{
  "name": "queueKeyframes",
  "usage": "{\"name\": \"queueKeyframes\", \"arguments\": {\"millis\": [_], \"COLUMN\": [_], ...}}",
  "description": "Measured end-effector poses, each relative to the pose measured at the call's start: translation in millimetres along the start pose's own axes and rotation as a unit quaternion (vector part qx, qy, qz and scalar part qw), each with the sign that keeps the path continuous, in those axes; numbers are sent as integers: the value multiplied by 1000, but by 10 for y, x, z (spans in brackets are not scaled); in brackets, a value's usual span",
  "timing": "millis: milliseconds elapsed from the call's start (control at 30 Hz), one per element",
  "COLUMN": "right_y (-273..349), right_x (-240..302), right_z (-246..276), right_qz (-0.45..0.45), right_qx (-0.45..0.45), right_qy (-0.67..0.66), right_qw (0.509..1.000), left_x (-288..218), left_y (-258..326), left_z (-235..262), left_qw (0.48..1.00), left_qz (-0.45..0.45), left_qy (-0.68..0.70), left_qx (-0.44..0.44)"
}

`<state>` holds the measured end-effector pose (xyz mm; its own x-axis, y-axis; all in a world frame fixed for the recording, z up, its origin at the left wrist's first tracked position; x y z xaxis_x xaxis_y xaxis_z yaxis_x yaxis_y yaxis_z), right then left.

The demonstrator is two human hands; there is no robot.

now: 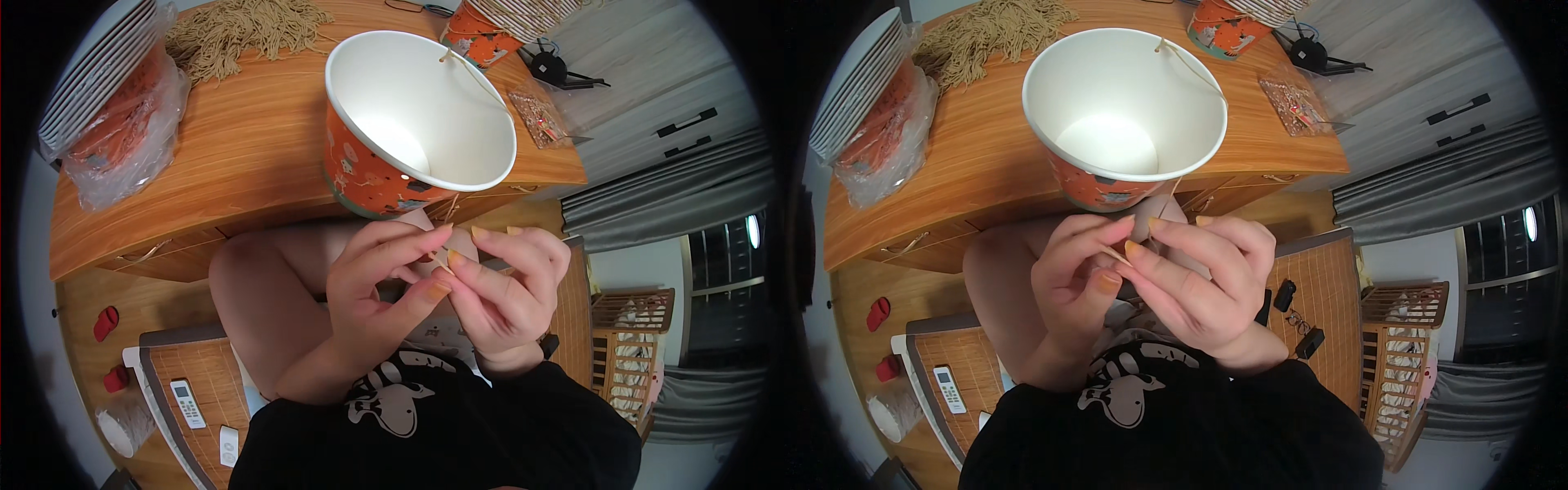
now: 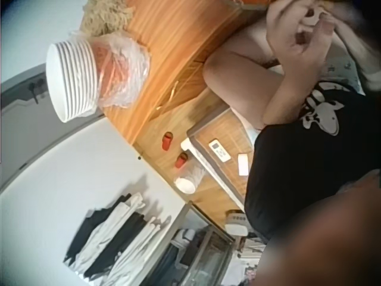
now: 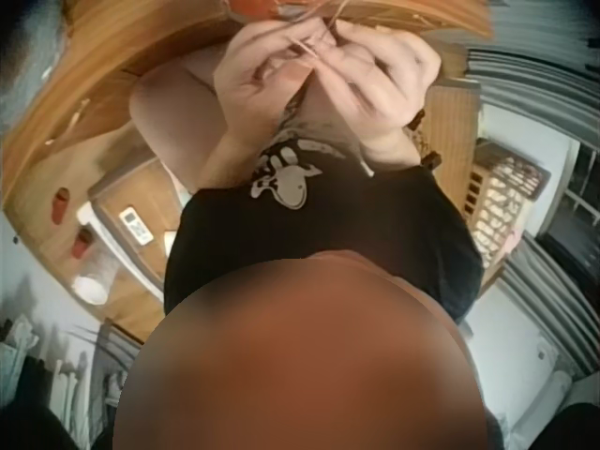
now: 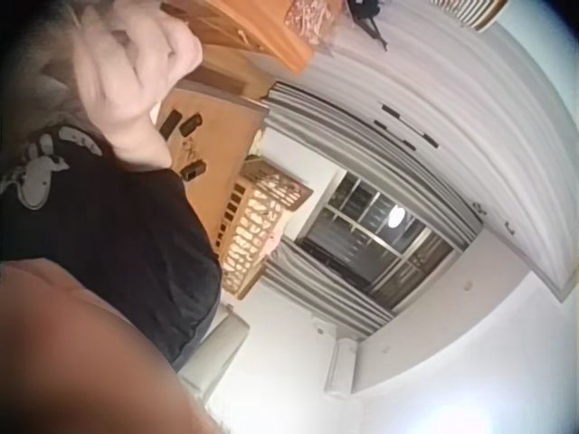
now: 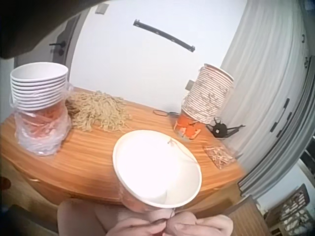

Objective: Threading cord handles through holes in paper buckets to assemble them.

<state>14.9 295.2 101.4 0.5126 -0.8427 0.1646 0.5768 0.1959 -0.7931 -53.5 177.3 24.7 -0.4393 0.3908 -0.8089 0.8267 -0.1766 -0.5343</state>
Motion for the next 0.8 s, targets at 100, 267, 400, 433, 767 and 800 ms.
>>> {"name": "queueKeyframes", "arguments": {"millis": [100, 267, 400, 433, 767, 800], "right_y": [55, 57, -127, -154, -456, -456], "right_x": [10, -27, -161, -197, -330, -334], "right_z": [-22, -87, -41, -22, -96, -82], "right_qz": [11, 26, -36, -57, -178, -177], "right_qx": [-2, 19, 56, 63, 242, 233], "right_qy": [11, -2, -192, -254, -392, -376], "right_qw": [1000, 999, 979, 963, 870, 879], "left_x": [69, 108, 67, 36, -15, -13], "left_y": [6, 11, -31, -46, -3, -11], "left_z": [-2, 58, 94, 77, -20, -23], "left_qw": [998, 999, 997, 998, 978, 974], "left_qz": [17, 39, 65, 52, 147, 161], "left_qy": [47, 26, 31, 11, 88, 88], "left_qx": [28, 5, 1, 19, 121, 133]}}
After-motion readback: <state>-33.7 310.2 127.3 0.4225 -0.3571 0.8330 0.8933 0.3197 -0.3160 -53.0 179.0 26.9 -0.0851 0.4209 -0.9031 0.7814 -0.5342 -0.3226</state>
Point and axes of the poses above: each hand's wrist, its own y-axis away from the middle knuckle, its own z-axis out of the back of the hand, x = y × z, the point moved 5 cm from there along -y, towards the middle knuckle, and after that the axes turned 12 degrees about -y, right-handed, at the moved point
